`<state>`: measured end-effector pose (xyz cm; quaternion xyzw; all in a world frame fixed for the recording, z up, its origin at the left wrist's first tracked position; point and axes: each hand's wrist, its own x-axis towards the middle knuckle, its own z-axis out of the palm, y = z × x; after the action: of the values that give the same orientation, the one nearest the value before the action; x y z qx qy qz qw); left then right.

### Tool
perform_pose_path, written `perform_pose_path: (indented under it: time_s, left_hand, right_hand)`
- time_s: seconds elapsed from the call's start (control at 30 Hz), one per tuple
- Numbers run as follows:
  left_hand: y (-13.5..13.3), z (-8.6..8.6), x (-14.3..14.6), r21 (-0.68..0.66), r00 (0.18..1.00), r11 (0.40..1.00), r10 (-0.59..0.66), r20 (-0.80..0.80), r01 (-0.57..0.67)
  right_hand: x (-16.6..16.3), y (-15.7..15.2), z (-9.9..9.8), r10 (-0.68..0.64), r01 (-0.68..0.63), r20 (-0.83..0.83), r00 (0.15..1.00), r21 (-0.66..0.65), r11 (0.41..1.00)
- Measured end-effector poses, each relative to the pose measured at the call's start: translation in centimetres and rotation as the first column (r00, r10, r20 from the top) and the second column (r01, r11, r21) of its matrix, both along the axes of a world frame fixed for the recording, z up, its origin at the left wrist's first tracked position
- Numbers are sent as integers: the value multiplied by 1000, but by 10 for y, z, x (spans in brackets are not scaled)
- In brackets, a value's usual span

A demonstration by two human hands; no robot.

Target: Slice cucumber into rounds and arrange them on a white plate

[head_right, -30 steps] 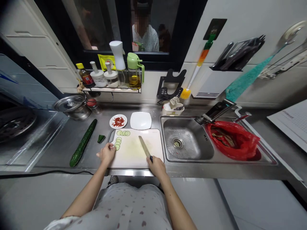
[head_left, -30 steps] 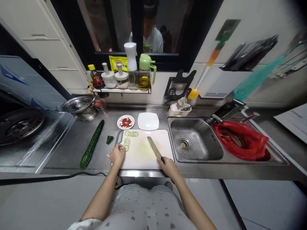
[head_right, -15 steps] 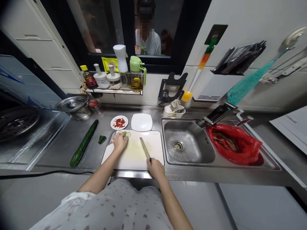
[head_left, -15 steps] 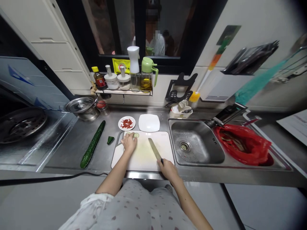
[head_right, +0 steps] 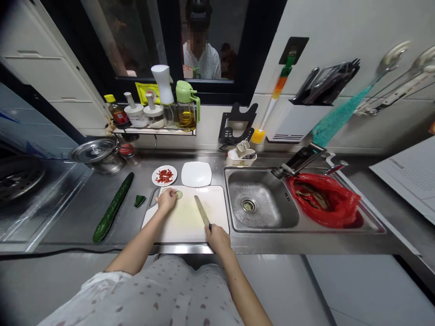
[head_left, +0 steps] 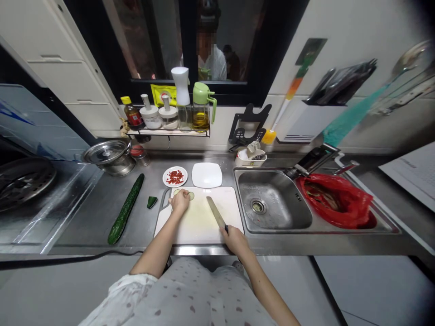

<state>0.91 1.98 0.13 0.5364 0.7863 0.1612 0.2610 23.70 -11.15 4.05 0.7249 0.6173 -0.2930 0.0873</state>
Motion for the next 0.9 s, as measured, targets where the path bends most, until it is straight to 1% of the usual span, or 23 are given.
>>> perform_pose_path:
  time_s: [0.07,0.13,0.2,0.27,0.37,0.43,0.5,0.57,0.6,0.63,0.67,0.7,0.8,0.83,0.9]
  left_hand:
    - [-4,-1,-1,-23,997,1000,7,71,-5]
    - [-9,-2,-2,-48,993,998,-45,107,51]
    - [-12,-1,-4,-61,983,986,-148,111,156]
    - [-13,3,-5,-61,957,956,-280,79,285]
    - [-11,12,-3,-73,875,873,-484,-6,482]
    - [-9,18,0,-78,794,795,-606,-51,601]
    - [-7,22,4,-57,701,706,-708,-79,706]
    - [-6,25,8,-32,623,627,-778,-81,779]
    - [-6,25,9,-23,599,601,-798,-73,799]
    - [-6,24,9,-13,589,590,-806,-64,807]
    - [-7,23,8,0,597,598,-800,-60,801]
    - [-8,21,7,13,627,628,-776,-65,778]
    - [-15,14,0,19,767,771,-632,-112,637]
    - [-18,11,-2,3,800,806,-587,-127,592]
    - [-25,5,-4,-35,827,839,-543,-145,544]
  right_hand:
    - [0,0,0,-3,3,-4,1000,-4,1000]
    - [0,1,-1,-3,3,-9,1000,-3,1000]
    - [1,1,-2,-3,3,-14,1000,5,1000]
    - [1,1,-3,-6,6,-16,1000,14,1000]
    - [1,1,-4,-3,3,-17,1000,16,1000]
    - [1,2,-4,-1,1,-19,1000,14,1000]
    - [1,2,-5,0,0,-17,1000,9,1000]
    - [2,2,-5,1,-1,-14,1000,3,1000]
    - [2,2,-5,1,-1,-14,1000,2,1000]
    - [2,2,-5,0,0,-15,1000,3,1000]
    - [2,2,-4,-2,2,-17,1000,4,1000]
    - [2,2,-4,-3,3,-18,1000,6,1000]
    - [1,2,-4,6,-6,-17,1000,7,1000]
    - [1,2,-3,11,-11,-13,1000,7,1000]
    - [1,3,-2,24,-24,-6,1000,8,1000]
